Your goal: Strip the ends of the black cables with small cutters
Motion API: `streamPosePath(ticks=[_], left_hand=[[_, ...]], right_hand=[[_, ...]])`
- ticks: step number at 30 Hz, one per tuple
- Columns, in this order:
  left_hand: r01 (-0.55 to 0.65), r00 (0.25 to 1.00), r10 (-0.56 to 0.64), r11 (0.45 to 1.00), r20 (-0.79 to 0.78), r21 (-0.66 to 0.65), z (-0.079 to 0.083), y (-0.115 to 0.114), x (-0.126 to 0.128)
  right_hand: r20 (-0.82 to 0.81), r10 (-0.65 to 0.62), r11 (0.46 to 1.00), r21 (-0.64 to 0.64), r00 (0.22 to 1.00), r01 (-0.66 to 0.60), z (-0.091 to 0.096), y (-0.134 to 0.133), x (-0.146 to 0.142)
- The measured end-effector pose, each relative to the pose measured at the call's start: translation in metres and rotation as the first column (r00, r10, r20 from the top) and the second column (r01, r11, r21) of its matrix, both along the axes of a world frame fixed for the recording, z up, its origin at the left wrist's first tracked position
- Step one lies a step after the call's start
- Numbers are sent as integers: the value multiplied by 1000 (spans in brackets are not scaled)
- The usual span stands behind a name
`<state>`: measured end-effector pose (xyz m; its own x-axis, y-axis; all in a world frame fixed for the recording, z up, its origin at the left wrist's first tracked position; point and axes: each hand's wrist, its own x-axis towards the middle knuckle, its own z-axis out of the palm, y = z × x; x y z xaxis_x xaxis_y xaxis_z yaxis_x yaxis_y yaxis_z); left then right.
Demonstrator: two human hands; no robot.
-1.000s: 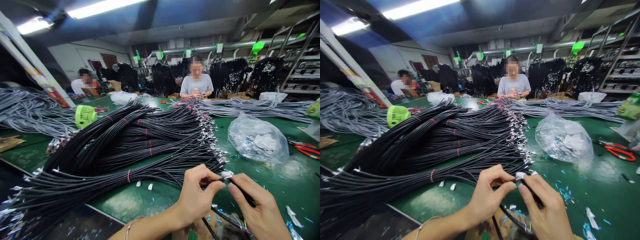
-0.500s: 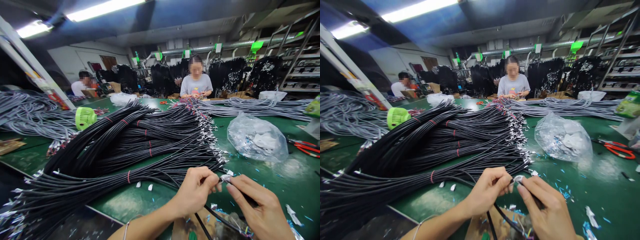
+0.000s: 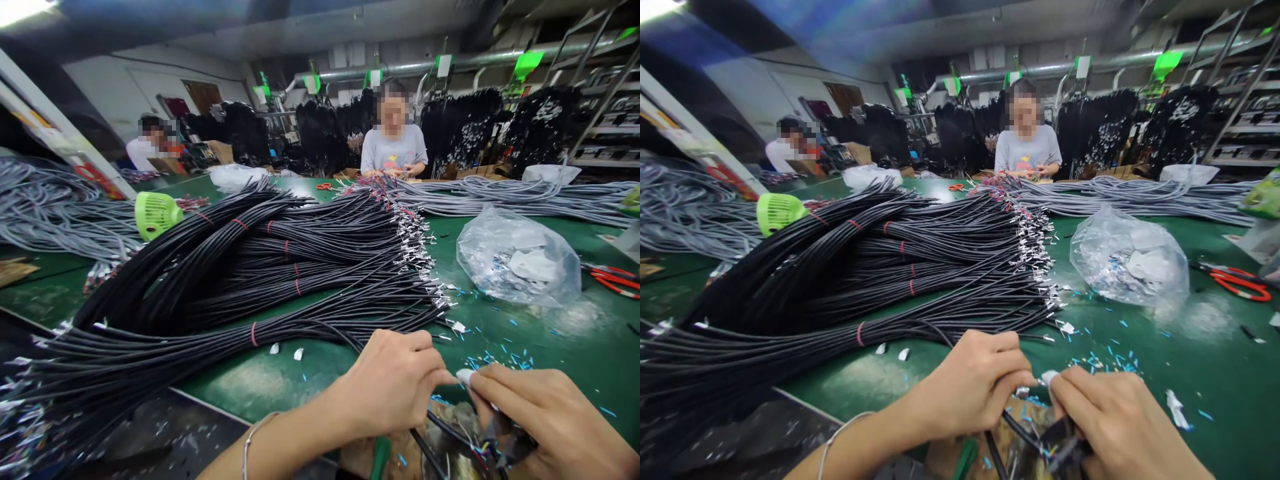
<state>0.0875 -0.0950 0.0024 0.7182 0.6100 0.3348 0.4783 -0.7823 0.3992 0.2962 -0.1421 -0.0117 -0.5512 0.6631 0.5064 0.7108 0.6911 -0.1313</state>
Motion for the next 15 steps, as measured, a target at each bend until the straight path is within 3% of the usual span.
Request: streamPosePath(ticks=[3, 6, 9, 11, 13, 15], left_hand=[[46, 989, -41, 999, -139, 26, 0, 2, -2], [82, 984, -80, 997, -157, 6, 4, 4, -4], [161, 986, -163, 982, -16, -98, 7, 6, -7], [246, 965, -219, 948, 146, -201, 9, 7, -8], [366, 909, -272, 883, 315, -293, 9, 6, -7], [470, 845, -299, 809, 442, -352, 10, 4, -7]], right_hand=[[83, 89, 979, -192, 993, -71, -7, 1, 3], [62, 80, 960, -274, 995, -60, -4, 3, 5], [-57, 69, 927, -365, 996, -85, 6, 6, 2], [-191, 52, 871, -472, 980, -138, 10, 13, -4], [-338, -57, 795, -585, 940, -162, 9, 22, -9], [-420, -210, 759, -640, 883, -124, 3, 32, -12]])
